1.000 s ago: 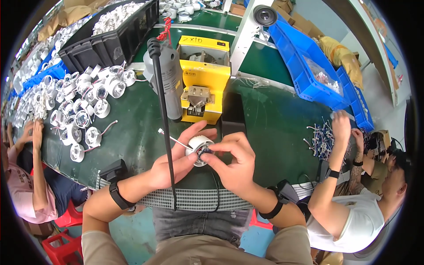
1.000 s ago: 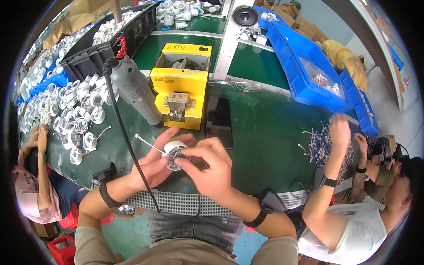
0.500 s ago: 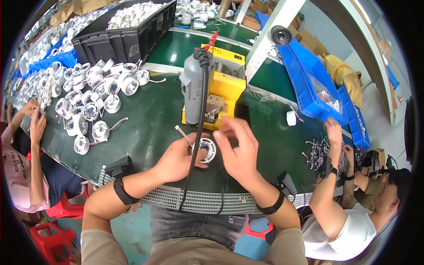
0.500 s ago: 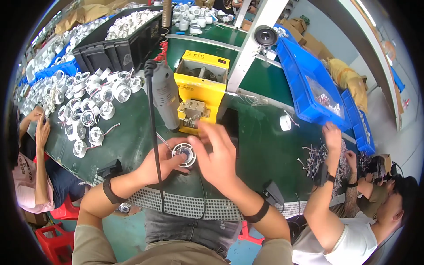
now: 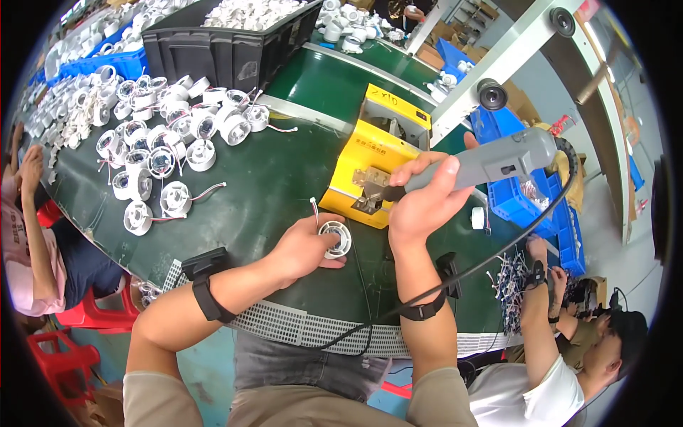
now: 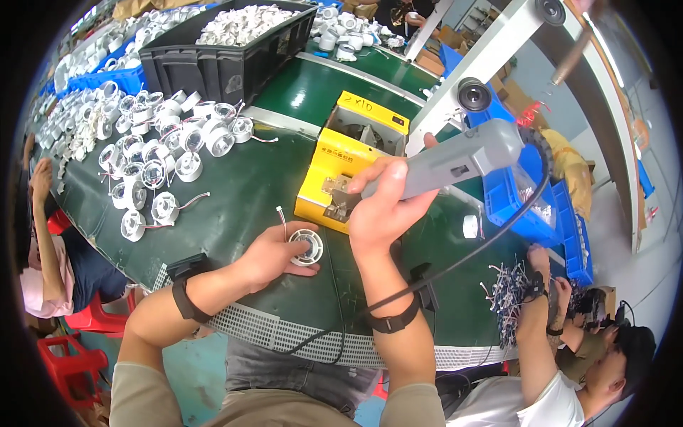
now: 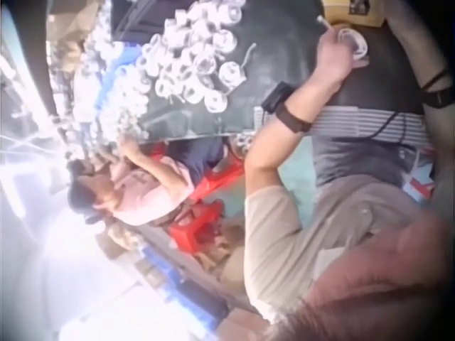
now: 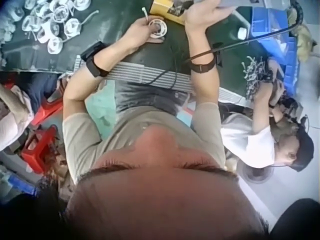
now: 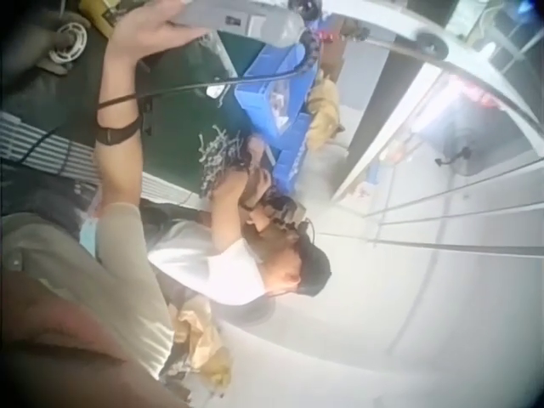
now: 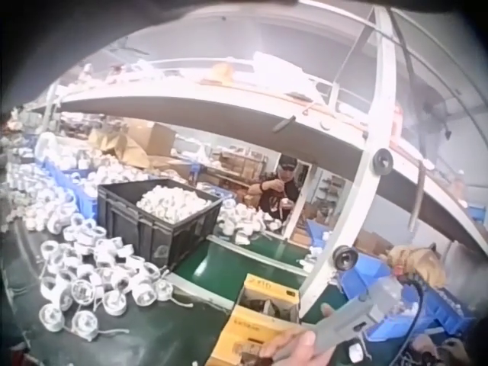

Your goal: The person assembles camera components by inserting a wire harness and circuit board into a housing, then securing them with a power screwdriver. Once finished, the unit is placed on the table and the process repeats with new parts.

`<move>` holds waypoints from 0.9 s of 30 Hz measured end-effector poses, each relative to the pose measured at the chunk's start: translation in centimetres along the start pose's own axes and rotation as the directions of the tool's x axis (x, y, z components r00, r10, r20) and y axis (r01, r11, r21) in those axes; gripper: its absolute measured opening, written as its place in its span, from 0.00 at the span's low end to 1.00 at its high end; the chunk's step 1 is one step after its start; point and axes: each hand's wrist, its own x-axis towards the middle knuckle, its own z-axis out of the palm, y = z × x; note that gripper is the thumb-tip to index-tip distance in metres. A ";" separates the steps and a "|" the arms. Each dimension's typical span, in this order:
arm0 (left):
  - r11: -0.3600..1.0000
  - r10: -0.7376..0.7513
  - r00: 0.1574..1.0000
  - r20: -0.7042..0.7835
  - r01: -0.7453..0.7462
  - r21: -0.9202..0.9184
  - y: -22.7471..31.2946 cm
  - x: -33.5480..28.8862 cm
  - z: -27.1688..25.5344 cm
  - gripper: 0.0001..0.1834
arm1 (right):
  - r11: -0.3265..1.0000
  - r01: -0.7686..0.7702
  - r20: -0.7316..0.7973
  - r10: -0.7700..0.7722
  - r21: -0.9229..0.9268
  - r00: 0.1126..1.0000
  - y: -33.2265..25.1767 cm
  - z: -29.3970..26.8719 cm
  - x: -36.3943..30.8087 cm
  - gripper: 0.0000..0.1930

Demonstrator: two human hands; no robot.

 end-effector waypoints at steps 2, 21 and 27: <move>1.000 -0.005 1.000 -0.003 0.006 0.012 0.0 0.0 -0.1 0.20 | 0.999 -0.022 -0.019 0.021 -0.029 1.000 0.4 0.2 0.0 0.23; 1.000 0.000 0.999 -0.037 0.000 -0.008 -0.4 0.5 0.0 0.19 | 0.998 -0.054 0.072 0.055 -0.023 0.996 1.0 0.0 -1.0 0.18; 1.000 0.013 1.000 -0.023 -0.013 0.003 -0.3 0.5 0.0 0.16 | 0.986 -0.152 0.097 0.145 0.063 0.985 -0.9 0.1 -3.7 0.20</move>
